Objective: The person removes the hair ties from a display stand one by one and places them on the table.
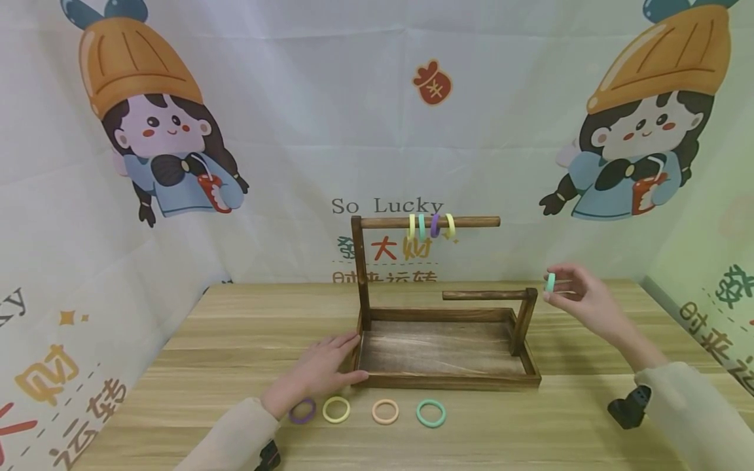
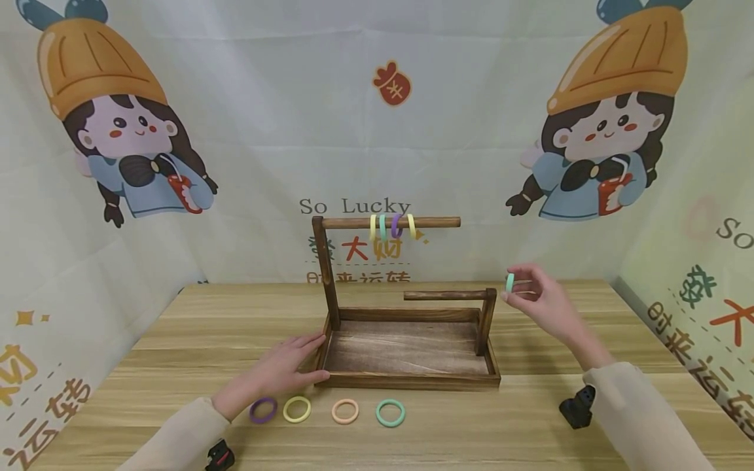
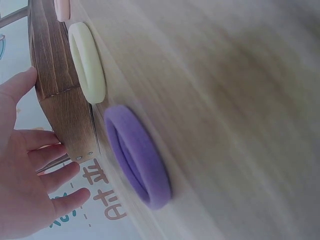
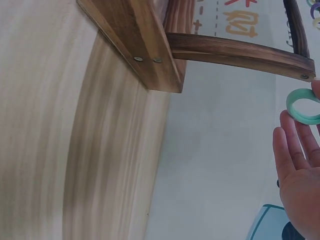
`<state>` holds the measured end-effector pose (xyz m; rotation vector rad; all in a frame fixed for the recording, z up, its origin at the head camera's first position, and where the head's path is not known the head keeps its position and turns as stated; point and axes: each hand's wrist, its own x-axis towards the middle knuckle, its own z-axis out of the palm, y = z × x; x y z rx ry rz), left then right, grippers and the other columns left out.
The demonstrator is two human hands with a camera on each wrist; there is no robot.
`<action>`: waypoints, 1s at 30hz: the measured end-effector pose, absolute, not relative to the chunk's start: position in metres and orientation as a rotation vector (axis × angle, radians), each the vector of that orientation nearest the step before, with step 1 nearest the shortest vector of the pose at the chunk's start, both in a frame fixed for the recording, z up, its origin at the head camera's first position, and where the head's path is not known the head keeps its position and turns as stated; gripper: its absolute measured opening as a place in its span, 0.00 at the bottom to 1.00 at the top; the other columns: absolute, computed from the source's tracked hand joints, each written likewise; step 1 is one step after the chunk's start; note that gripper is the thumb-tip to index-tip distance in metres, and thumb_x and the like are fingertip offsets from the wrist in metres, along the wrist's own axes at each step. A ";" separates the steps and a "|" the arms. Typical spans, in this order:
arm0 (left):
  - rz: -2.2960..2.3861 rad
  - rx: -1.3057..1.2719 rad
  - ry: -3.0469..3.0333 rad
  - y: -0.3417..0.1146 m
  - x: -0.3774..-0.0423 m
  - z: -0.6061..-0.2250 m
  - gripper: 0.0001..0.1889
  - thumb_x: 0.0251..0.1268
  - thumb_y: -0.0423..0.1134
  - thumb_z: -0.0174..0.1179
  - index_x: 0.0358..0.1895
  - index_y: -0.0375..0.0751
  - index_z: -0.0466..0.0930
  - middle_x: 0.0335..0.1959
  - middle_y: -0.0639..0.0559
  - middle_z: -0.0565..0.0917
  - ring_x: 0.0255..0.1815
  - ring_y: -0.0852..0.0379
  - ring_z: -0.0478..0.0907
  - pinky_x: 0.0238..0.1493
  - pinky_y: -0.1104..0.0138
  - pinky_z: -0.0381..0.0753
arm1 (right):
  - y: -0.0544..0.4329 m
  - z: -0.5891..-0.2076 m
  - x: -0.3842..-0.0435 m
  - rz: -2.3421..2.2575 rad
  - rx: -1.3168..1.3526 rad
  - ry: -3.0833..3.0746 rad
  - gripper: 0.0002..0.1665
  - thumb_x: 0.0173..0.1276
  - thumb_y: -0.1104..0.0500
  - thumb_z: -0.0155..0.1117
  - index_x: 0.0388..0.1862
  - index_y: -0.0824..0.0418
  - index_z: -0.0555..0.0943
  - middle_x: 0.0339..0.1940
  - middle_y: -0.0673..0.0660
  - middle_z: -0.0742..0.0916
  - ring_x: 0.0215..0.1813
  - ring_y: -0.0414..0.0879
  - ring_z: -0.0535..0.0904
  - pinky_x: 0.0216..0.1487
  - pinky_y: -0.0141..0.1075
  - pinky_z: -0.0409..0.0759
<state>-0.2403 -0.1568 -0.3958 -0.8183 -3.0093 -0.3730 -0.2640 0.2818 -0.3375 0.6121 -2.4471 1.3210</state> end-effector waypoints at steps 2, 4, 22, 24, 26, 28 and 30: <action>-0.374 -0.819 -3.008 -0.157 -0.240 -0.396 0.40 0.55 0.62 0.51 0.63 0.35 0.59 0.63 0.41 0.61 0.60 0.36 0.57 0.56 0.44 0.55 | 0.282 -0.340 -0.262 1.319 0.608 -2.452 0.24 0.62 0.62 0.58 0.54 0.69 0.64 0.46 0.63 0.74 0.42 0.34 0.74 0.37 0.26 0.76; -0.372 -0.818 -3.008 -0.157 -0.241 -0.396 0.40 0.55 0.62 0.51 0.64 0.35 0.59 0.63 0.41 0.61 0.60 0.36 0.57 0.56 0.44 0.55 | 0.283 -0.342 -0.260 1.318 0.603 -2.457 0.24 0.62 0.62 0.58 0.55 0.69 0.64 0.46 0.61 0.74 0.42 0.33 0.73 0.37 0.26 0.76; -0.364 -0.817 -3.021 -0.156 -0.241 -0.395 0.40 0.55 0.62 0.50 0.64 0.35 0.59 0.64 0.41 0.60 0.61 0.36 0.56 0.57 0.44 0.54 | 0.284 -0.363 -0.242 1.289 0.611 -2.484 0.24 0.61 0.65 0.58 0.54 0.71 0.65 0.46 0.64 0.75 0.41 0.34 0.74 0.37 0.28 0.76; -0.364 -0.818 -3.019 -0.156 -0.241 -0.395 0.40 0.55 0.62 0.50 0.64 0.35 0.59 0.64 0.41 0.60 0.61 0.36 0.56 0.57 0.44 0.54 | 0.284 -0.365 -0.240 1.284 0.610 -2.490 0.24 0.61 0.64 0.58 0.54 0.70 0.65 0.46 0.63 0.75 0.41 0.34 0.74 0.37 0.28 0.76; -0.367 -0.818 -3.017 -0.156 -0.241 -0.395 0.40 0.55 0.62 0.50 0.64 0.35 0.59 0.64 0.41 0.60 0.61 0.36 0.56 0.57 0.44 0.55 | 0.284 -0.367 -0.237 1.289 0.622 -2.483 0.23 0.61 0.65 0.59 0.54 0.69 0.66 0.45 0.63 0.75 0.41 0.35 0.74 0.36 0.29 0.77; -0.368 -0.818 -3.017 -0.156 -0.241 -0.395 0.40 0.55 0.62 0.50 0.64 0.35 0.59 0.64 0.41 0.60 0.61 0.37 0.57 0.57 0.44 0.55 | 0.283 -0.369 -0.235 1.298 0.641 -2.474 0.23 0.61 0.65 0.59 0.54 0.70 0.66 0.45 0.63 0.76 0.41 0.37 0.75 0.36 0.29 0.77; -0.369 -0.817 -3.017 -0.156 -0.241 -0.395 0.40 0.55 0.62 0.50 0.64 0.36 0.59 0.64 0.41 0.60 0.61 0.37 0.57 0.56 0.44 0.55 | 0.283 -0.372 -0.233 1.308 0.664 -2.459 0.23 0.60 0.67 0.59 0.53 0.70 0.66 0.44 0.60 0.76 0.40 0.37 0.75 0.36 0.30 0.77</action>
